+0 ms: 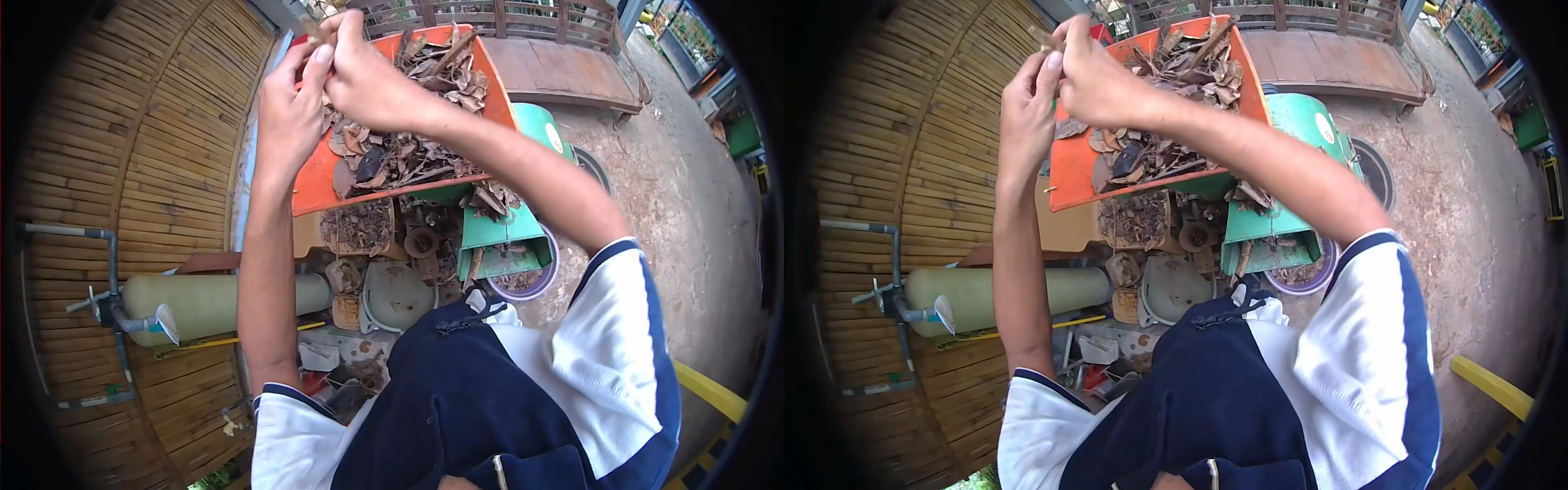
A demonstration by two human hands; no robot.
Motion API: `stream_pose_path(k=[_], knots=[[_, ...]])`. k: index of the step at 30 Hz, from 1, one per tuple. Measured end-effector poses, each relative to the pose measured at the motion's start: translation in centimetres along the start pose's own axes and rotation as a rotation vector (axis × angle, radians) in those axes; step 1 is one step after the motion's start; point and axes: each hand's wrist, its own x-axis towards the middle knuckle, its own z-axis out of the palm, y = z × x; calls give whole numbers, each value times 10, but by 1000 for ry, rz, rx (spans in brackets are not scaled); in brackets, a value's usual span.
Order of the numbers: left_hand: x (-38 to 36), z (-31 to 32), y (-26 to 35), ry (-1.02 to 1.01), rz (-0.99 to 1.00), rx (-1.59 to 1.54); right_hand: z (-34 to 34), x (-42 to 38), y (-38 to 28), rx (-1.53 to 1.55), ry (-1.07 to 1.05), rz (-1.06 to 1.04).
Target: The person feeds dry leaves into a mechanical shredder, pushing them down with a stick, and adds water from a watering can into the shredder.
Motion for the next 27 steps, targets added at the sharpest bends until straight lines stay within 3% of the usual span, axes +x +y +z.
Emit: stream_pose_path(k=[3,4,6,8,10,12,14,15,17,19,22,24,26,27], knots=[[-4,12,-7,41,-13,10,-6,-13,17,5,-17,-40],[-6,18,-9,39,-14,18,-12,-14,19,134,-86,-6],[-7,30,-11,172,175,45,-28,-12,18,271,-157,26],[-1,26,-7,204,223,66,-61,-3,13,1,-267,-45],[3,8,-3,300,147,-85,-106,5,31,-375,-72,-315],[2,-18,6,258,7,-138,-169,9,57,-715,-160,-182],[-5,-37,15,234,8,-130,-205,6,110,-763,-370,-93],[-10,-46,16,228,8,-97,-214,-1,160,-856,-515,-162],[-18,-64,16,214,-13,-85,-214,-24,192,-823,-511,-96],[-25,-74,22,194,-61,-66,-208,-26,184,-782,-497,75],[-30,-96,37,91,-159,57,-201,-16,177,-798,-547,133],[-24,-106,53,41,-166,70,-197,-15,179,-872,-506,57],[-17,-118,66,-101,-120,95,-191,-11,189,-708,-258,-97],[-13,-122,70,-108,-100,154,-191,-5,191,-846,-257,-246]])
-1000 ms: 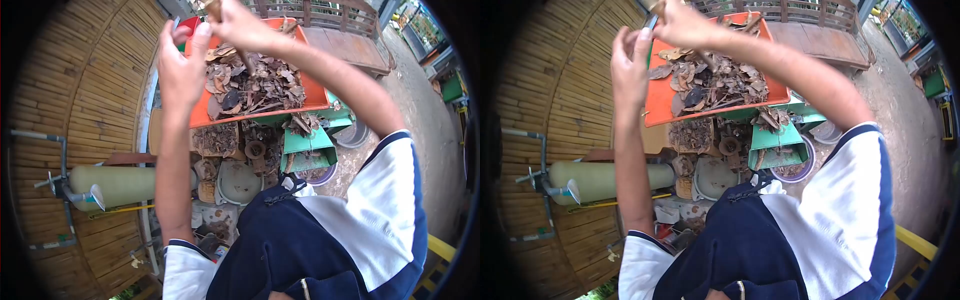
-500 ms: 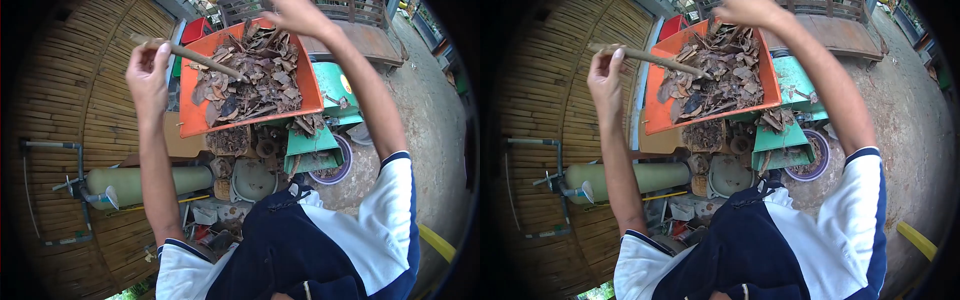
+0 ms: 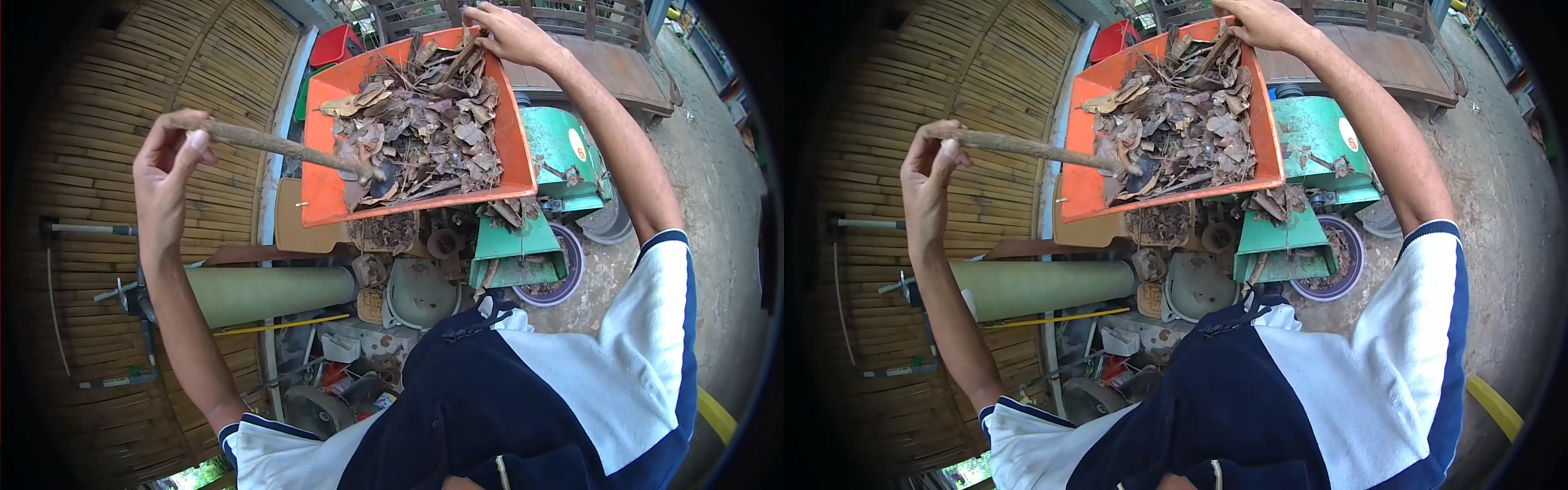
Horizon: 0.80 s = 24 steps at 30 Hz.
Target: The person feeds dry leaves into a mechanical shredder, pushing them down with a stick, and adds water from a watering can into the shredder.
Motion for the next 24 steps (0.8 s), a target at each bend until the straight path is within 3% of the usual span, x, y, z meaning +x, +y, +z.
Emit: stream_pose_path(k=[1,3,4,5,7,10,11,13,14,16,17,19,21,22,23,24], knots=[[4,3,6,-2,0,7,-10,6,-6,4,5,3],[13,21,24,140,40,-258,-25,16,-19,-9,-412,224],[19,32,35,181,26,-328,-20,18,-19,-44,-465,300],[26,31,32,177,27,-323,-12,18,-15,-40,-461,304],[42,31,22,-18,88,-751,2,19,-8,-133,-400,249],[76,38,33,-3,80,-904,7,11,-16,-202,-256,135],[91,40,37,-27,111,-963,4,7,-19,-199,-258,142],[131,47,43,-55,166,-1050,-25,2,-32,97,-327,227],[151,54,46,-84,218,-1139,-57,3,-50,180,-479,344],[189,94,37,112,249,-1012,-69,-14,-49,411,-334,163],[214,157,23,97,294,-1000,-108,-45,-57,335,-172,322],[210,230,-3,128,134,-916,-143,-86,-60,319,51,432],[189,284,-52,-16,-72,-822,-201,-129,-71,590,78,782],[179,292,-71,-78,-181,-821,-200,-165,-65,636,215,902],[177,285,-72,-105,-279,-945,-202,-196,-62,382,308,808],[182,272,-75,-183,-223,-973,-207,-235,-64,395,402,893]])
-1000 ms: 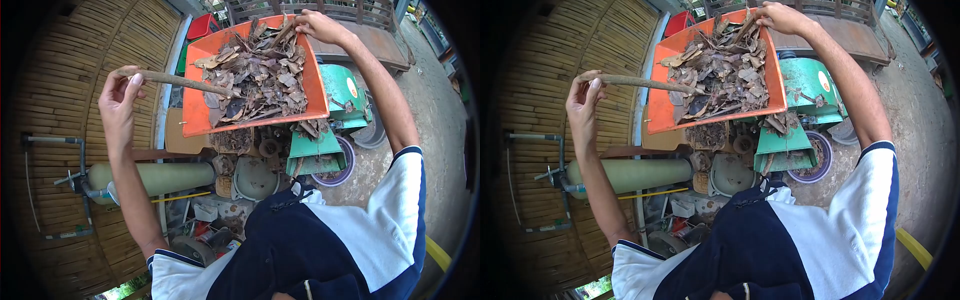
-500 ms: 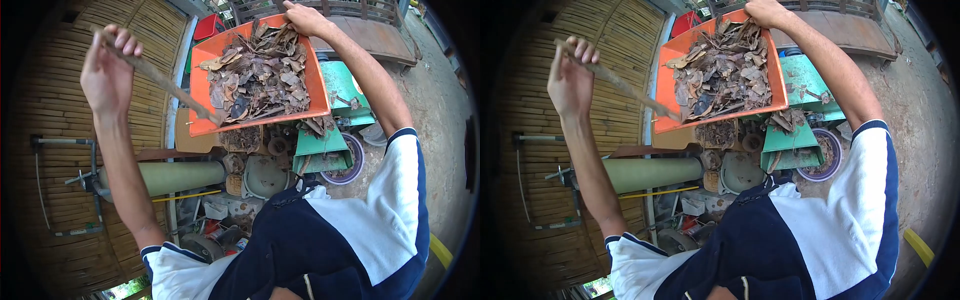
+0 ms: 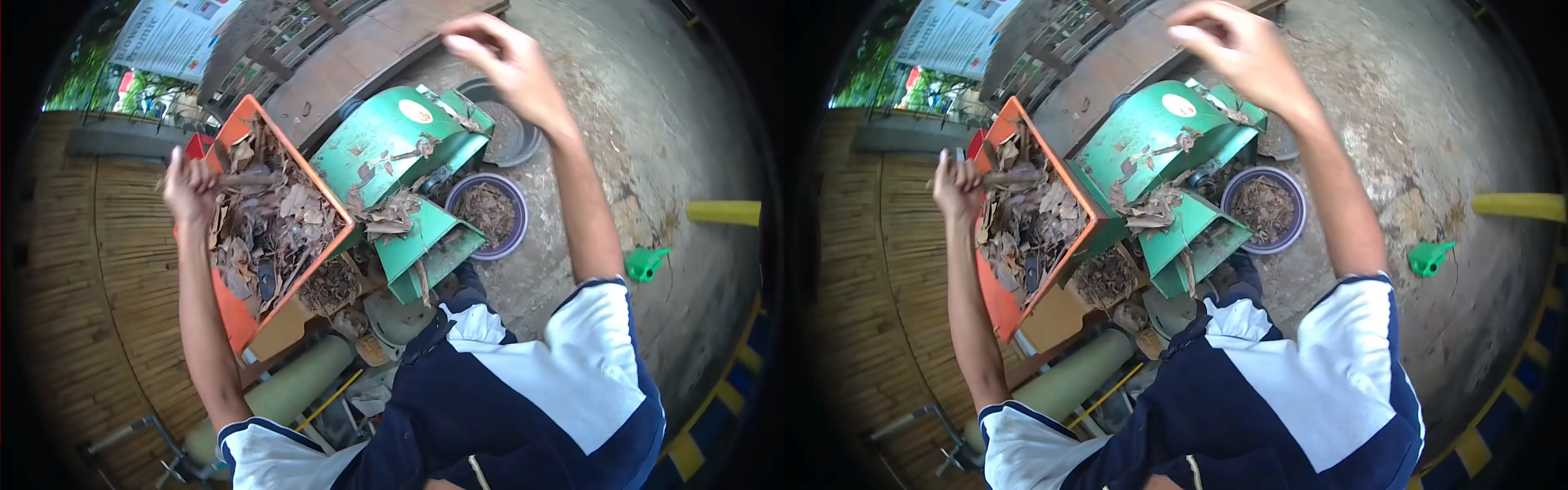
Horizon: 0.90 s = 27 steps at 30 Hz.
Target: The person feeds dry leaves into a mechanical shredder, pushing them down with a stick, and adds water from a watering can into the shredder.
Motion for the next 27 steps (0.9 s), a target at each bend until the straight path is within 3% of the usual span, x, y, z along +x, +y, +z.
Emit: stream_pose_path(k=[2,5,6,8,9,10,13,16,18,19,20,21,23,24,25,27], knots=[[-19,-4,34,-35,25,44,-37,-55,25,94,98,215],[-34,-20,59,-69,71,48,-63,-152,52,-69,287,544],[-27,-46,35,-142,40,-44,-61,-184,61,-74,347,616],[-36,-24,-28,245,-53,181,-37,-221,66,-10,453,728],[-26,-45,-51,20,-56,138,-13,-227,53,62,495,770],[-22,-34,-56,-96,2,170,8,-223,37,135,452,727],[-10,-8,-24,-57,-65,197,67,-197,-10,346,297,476],[-27,7,33,-141,73,255,101,-153,-63,254,165,118],[-12,-52,-29,-101,322,401,131,-121,-82,137,153,-33],[-26,-61,-104,153,266,527,149,-112,-92,110,156,-65],[-48,-56,-123,-41,115,452,165,-110,-104,135,79,18],[-42,-32,-111,-81,80,441,172,-95,-107,148,16,83],[-23,-10,-64,-42,114,754,185,-85,-116,-4,-96,154],[-1,-25,-38,7,54,703,188,-77,-121,-66,-202,211],[-6,-16,15,-101,43,661,195,-72,-121,-80,-208,211],[-33,21,102,-38,73,413,214,-67,-117,-215,-269,257]])
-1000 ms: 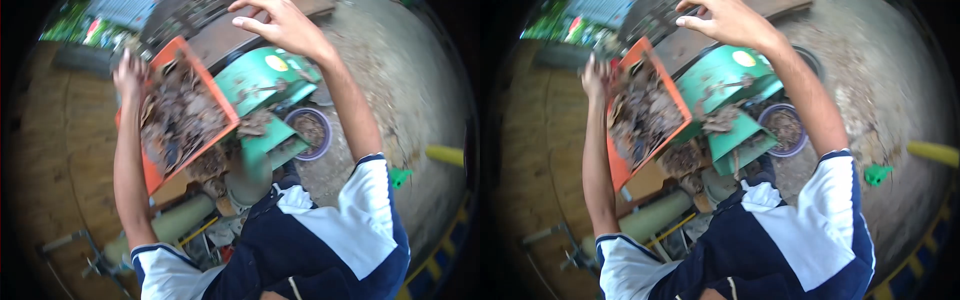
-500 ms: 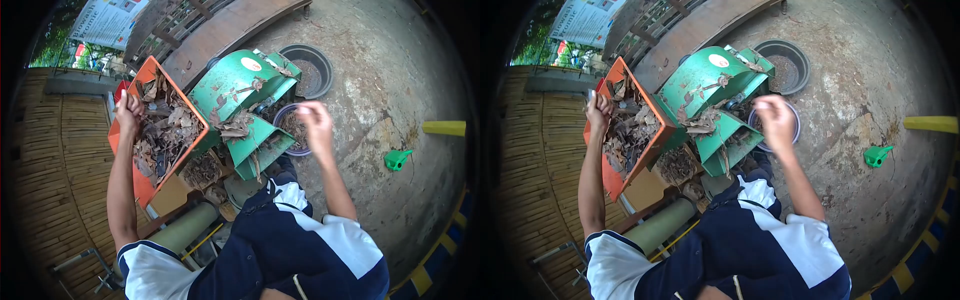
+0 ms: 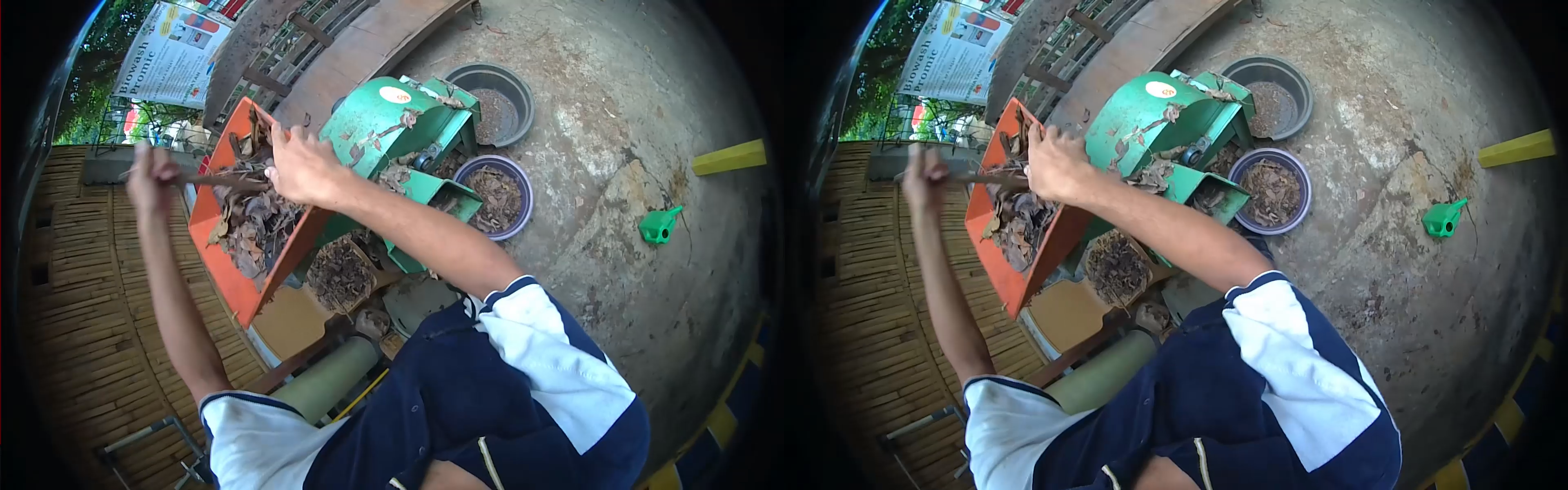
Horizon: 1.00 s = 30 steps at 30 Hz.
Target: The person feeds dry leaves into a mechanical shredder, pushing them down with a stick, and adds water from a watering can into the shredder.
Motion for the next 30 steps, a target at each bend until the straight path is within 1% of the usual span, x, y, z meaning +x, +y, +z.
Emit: stream_pose_path(k=[1,2,4,5,6,7,8,9,10,11,12,13,16,17,18,19,20,21,22,23,24,25,26,27,28,29,30], knots=[[11,-29,20,-83,19,-106,8,6,2,-43,-27,-6],[18,-29,6,-82,24,-114,15,9,3,-170,4,-16],[35,-22,-62,-172,128,-266,9,6,2,-177,-18,-37],[39,-6,-182,64,131,-86,4,3,0,-134,4,-4],[25,4,-264,120,-47,-180,4,-6,-5,-116,-8,6],[15,4,-279,62,-175,-283,-2,-7,-7,-109,-29,10],[7,6,-263,13,-246,-286,-10,-3,-2,-127,-43,9],[-2,12,-228,-15,-197,-215,8,-4,4,-131,129,-63],[-3,8,-197,-47,-120,-114,10,-2,0,-131,101,-41],[9,0,-164,-63,-59,-129,8,3,3,-187,110,-60],[7,4,-99,-18,1,-29,12,1,2,-219,110,-60],[6,-8,-102,-18,-24,-21,15,-4,0,-208,91,-46],[37,-39,-108,-20,159,-193,3,7,7,-173,59,-51],[17,-15,-212,142,54,-65,7,7,8,-185,98,-51],[25,-50,-344,154,-191,-365,14,2,4,-175,129,-38],[20,-46,-325,144,-200,-340,13,-1,5,-165,132,-61],[23,-9,-284,118,-145,-262,7,7,8,-178,149,-64],[14,8,-241,97,-126,-173,8,3,6,-165,115,-77],[27,-1,-194,38,-94,-135,8,0,6,-160,78,-100],[23,-4,-122,14,-7,-108,8,3,7,-158,60,-105],[28,-27,-72,-45,32,-107,10,0,4,-158,49,-92],[19,-33,-18,111,16,-54,7,2,3,-184,6,-88],[24,-58,-27,110,11,-58,5,5,4,-208,-38,-87],[40,-97,-48,93,61,-103,5,4,4,-196,-20,-83],[46,-117,-77,85,118,-150,4,5,4,-198,-41,-77],[43,-93,-179,253,25,-196,3,5,6,-228,-9,-87],[45,-81,-174,367,11,-278,5,3,4,-241,22,-91]])
